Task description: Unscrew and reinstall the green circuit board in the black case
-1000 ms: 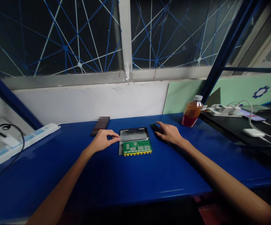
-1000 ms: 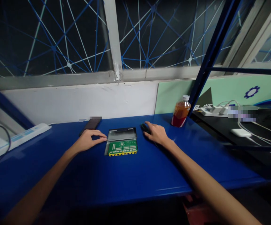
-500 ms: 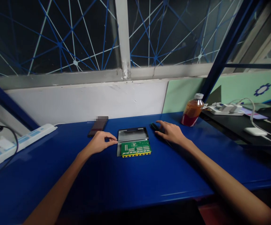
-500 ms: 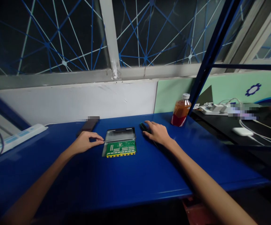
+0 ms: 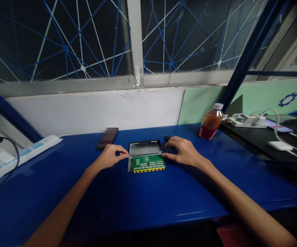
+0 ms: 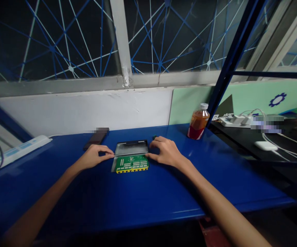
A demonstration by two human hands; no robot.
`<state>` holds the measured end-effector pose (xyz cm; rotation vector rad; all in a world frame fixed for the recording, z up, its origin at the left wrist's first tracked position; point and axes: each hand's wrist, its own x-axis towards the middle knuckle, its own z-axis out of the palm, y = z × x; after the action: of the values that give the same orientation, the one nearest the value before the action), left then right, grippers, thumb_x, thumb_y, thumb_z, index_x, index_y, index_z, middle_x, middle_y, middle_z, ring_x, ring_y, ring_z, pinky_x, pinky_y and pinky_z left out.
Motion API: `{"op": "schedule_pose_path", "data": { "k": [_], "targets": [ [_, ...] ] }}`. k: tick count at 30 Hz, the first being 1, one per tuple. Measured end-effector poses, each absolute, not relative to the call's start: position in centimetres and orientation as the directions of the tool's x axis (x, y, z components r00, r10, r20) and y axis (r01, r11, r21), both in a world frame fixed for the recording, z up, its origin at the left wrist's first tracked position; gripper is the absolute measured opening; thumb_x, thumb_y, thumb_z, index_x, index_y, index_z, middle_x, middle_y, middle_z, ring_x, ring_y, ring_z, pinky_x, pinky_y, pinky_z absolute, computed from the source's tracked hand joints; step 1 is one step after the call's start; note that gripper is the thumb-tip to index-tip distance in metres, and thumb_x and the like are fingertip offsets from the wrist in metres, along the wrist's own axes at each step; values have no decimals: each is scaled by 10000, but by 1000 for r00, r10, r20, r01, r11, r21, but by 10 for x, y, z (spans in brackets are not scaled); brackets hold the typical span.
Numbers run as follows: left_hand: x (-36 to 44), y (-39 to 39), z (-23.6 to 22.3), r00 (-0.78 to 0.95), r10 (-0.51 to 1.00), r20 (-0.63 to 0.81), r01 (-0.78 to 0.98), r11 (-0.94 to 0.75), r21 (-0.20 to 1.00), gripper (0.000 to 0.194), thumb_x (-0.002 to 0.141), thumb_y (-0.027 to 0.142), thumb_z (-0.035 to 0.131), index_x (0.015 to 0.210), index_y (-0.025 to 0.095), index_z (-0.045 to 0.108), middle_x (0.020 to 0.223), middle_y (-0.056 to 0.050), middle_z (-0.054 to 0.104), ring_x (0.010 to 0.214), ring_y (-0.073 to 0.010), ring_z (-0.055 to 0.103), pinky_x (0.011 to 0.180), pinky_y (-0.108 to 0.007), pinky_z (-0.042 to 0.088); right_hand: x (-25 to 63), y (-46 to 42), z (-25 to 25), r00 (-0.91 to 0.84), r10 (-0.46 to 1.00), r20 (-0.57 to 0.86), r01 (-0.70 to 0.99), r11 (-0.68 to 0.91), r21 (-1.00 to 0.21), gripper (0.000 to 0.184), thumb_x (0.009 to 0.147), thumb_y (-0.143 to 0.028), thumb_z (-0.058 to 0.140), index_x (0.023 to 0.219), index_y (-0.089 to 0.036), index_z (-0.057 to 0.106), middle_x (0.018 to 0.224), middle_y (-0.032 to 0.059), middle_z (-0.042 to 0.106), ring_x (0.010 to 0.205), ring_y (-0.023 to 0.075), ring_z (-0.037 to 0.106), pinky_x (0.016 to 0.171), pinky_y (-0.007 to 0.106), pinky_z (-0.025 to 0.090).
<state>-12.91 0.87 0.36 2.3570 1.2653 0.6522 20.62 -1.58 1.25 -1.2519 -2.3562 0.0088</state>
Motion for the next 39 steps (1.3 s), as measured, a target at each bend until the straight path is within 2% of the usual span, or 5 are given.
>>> {"op": "schedule_pose_path", "data": {
  "k": [8, 18, 24, 32, 39],
  "targets": [
    [-126, 6, 7, 482, 854, 196, 682, -506, 528, 239, 795, 368, 603, 795, 180, 751, 782, -55, 718, 697, -171, 632, 673, -277, 449, 201, -19, 14, -594, 777, 208, 733, 630, -258, 541, 657, -688, 659, 873, -194, 697, 830, 66, 684, 749, 226, 629, 616, 313, 408],
    [-129, 8, 3, 494, 845, 204, 687, -523, 504, 254, 810, 385, 592, 805, 191, 757, 793, -65, 729, 701, -178, 638, 681, -285, 455, 200, -20, 13, -620, 759, 199, 725, 651, -224, 600, 619, -719, 664, 910, -195, 697, 840, 67, 682, 712, 215, 623, 567, 307, 383],
    [-130, 9, 5, 404, 867, 292, 715, -498, 490, 279, 820, 407, 578, 879, 206, 762, 852, -63, 748, 765, -204, 656, 719, -305, 470, 208, -12, 9, -482, 824, 298, 808, 549, -213, 311, 904, -452, 484, 931, -229, 698, 860, 60, 704, 753, 203, 639, 608, 306, 396],
    [-123, 6, 3, 459, 847, 267, 693, -530, 488, 325, 837, 380, 563, 1074, 221, 717, 955, -91, 734, 781, -210, 649, 756, -339, 469, 202, -4, -11, -452, 835, 314, 826, 525, -206, 255, 921, -301, 452, 1027, -221, 670, 942, 65, 704, 826, 210, 657, 645, 282, 414],
    [-122, 6, -1, 533, 809, 247, 674, -583, 454, 268, 830, 346, 586, 1015, 223, 738, 979, -101, 716, 876, -228, 627, 807, -351, 459, 195, -4, -15, -526, 791, 314, 742, 607, -286, 274, 916, -208, 428, 1063, -191, 659, 967, 74, 707, 868, 205, 658, 740, 290, 457]
  ]
}}
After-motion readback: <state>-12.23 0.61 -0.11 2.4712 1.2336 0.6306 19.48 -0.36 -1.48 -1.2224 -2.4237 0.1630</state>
